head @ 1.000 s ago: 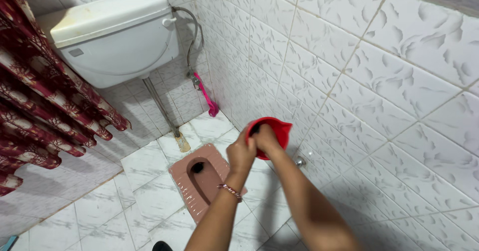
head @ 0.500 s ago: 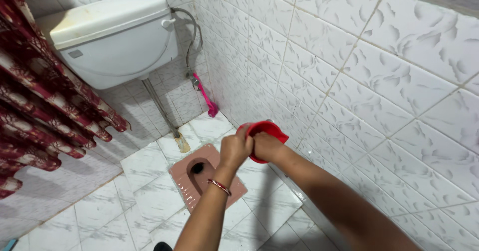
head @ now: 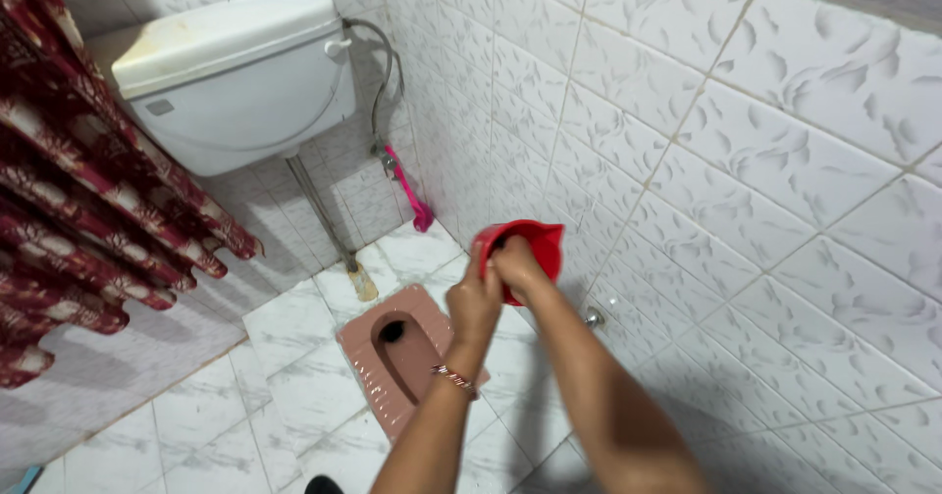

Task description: The person scrubs a pink bucket and a red cup with a dark sponge in a bathroom. They rinse the items under a tap and scrub the interior of a squat toilet. The person also washes their hands at a sink.

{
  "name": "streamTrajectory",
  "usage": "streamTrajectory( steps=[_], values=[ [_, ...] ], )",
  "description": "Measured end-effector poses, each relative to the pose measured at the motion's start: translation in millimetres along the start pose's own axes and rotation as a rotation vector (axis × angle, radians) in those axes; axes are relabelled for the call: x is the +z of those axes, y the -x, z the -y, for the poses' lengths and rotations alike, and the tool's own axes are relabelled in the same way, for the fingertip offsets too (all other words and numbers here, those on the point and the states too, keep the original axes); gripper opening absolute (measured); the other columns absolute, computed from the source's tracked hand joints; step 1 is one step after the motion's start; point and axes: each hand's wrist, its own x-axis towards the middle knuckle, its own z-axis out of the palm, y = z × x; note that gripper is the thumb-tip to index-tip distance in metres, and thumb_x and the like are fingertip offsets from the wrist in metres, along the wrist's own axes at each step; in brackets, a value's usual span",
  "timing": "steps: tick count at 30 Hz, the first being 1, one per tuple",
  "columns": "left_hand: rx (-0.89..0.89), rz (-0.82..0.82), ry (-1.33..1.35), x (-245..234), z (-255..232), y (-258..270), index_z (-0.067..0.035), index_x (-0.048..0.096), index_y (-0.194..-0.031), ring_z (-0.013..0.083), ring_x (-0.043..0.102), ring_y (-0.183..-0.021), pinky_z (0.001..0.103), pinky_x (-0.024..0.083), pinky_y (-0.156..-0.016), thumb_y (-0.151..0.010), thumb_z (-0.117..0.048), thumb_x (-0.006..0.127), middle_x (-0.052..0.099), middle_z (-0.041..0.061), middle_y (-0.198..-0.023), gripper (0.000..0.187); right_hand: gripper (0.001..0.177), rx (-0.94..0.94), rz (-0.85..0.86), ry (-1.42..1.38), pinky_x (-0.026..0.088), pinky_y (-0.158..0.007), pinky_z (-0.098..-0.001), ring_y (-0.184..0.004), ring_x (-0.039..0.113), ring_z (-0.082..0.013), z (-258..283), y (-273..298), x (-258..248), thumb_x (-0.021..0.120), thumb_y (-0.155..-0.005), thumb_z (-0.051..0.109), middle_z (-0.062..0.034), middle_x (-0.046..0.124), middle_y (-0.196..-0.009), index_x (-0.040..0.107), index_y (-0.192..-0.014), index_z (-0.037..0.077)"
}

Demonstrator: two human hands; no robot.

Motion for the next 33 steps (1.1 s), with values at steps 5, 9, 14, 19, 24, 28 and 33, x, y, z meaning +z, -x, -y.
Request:
streamTrajectory(
  steps=[5, 9, 14, 19, 24, 28, 33],
  values=[
    [0.296, 0.013, -0.013, -24, 13, -26, -0.009, 0.071, -0.126, 0.0341, 0.067, -0.054, 0.044, 0.055, -0.054, -0.090, -0.022, 0.063, 0.067, 0.018, -0.063, 0.039, 0.021, -0.548, 0.422, 1.539, 0.049, -0.094, -0.0438, -0.102, 0.066, -0.0276, 29, 38, -15, 0.059, -0.092, 0.018, -0.0117, 0.073, -0.107, 0.072, -0.104, 0.007],
    [0.468, 0.003, -0.204, -7, 2, -20, -0.003, 0.072, -0.122, 0.0328, 0.064, -0.048, 0.044, 0.054, -0.050, -0.084, -0.024, 0.069, 0.063, 0.017, -0.055, 0.043, 0.026, -0.434, 0.177, 1.495, 0.047, -0.099, -0.0381, -0.119, 0.061, -0.0251, 43, 50, -3, 0.054, -0.094, 0.019, -0.0107, 0.069, -0.126, 0.071, -0.112, 0.013],
    [0.518, -0.056, -0.226, 0, 3, -8, -0.003, 0.073, -0.117, 0.0305, 0.065, -0.048, 0.042, 0.055, -0.052, -0.090, -0.021, 0.067, 0.064, 0.015, -0.056, 0.033, 0.028, -0.258, 0.164, 1.363, 0.048, -0.098, -0.0418, -0.116, 0.064, -0.0276, 6, 21, -10, 0.055, -0.094, 0.020, -0.0144, 0.070, -0.125, 0.068, -0.116, 0.009],
    [0.315, -0.081, -0.057, 4, -2, 5, -0.002, 0.071, -0.123, 0.0331, 0.065, -0.047, 0.044, 0.052, -0.048, -0.091, -0.019, 0.066, 0.066, 0.017, -0.057, 0.037, 0.030, -0.064, -0.067, 0.575, 0.055, -0.092, -0.0411, -0.109, 0.071, -0.0295, -35, -12, -12, 0.057, -0.093, 0.020, -0.0182, 0.073, -0.120, 0.067, -0.116, 0.003],
    [0.395, -0.008, -0.092, -10, 1, -4, -0.007, 0.072, -0.119, 0.0327, 0.066, -0.051, 0.043, 0.055, -0.052, -0.093, -0.020, 0.066, 0.067, 0.015, -0.060, 0.030, 0.024, -0.465, 0.308, 1.197, 0.053, -0.094, -0.0419, -0.109, 0.067, -0.0304, -51, -5, -20, 0.054, -0.097, 0.024, -0.0150, 0.072, -0.117, 0.071, -0.106, 0.010],
    [0.586, -0.080, -0.107, -4, -8, -12, -0.007, 0.072, -0.119, 0.0329, 0.067, -0.055, 0.042, 0.056, -0.055, -0.088, -0.019, 0.065, 0.067, 0.016, -0.066, 0.034, 0.022, -0.658, 0.218, 1.568, 0.051, -0.091, -0.0445, -0.105, 0.065, -0.0310, -37, -17, -19, 0.056, -0.088, 0.020, -0.0140, 0.071, -0.112, 0.072, -0.102, 0.013],
    [0.396, -0.017, -0.182, -5, 0, -13, -0.009, 0.074, -0.118, 0.0342, 0.067, -0.052, 0.046, 0.053, -0.051, -0.093, -0.022, 0.064, 0.068, 0.017, -0.062, 0.030, 0.022, -0.176, 0.488, 0.787, 0.053, -0.089, -0.0414, -0.100, 0.069, -0.0275, -37, -29, -19, 0.064, -0.092, 0.028, -0.0119, 0.073, -0.105, 0.073, -0.099, 0.010]
  ],
)
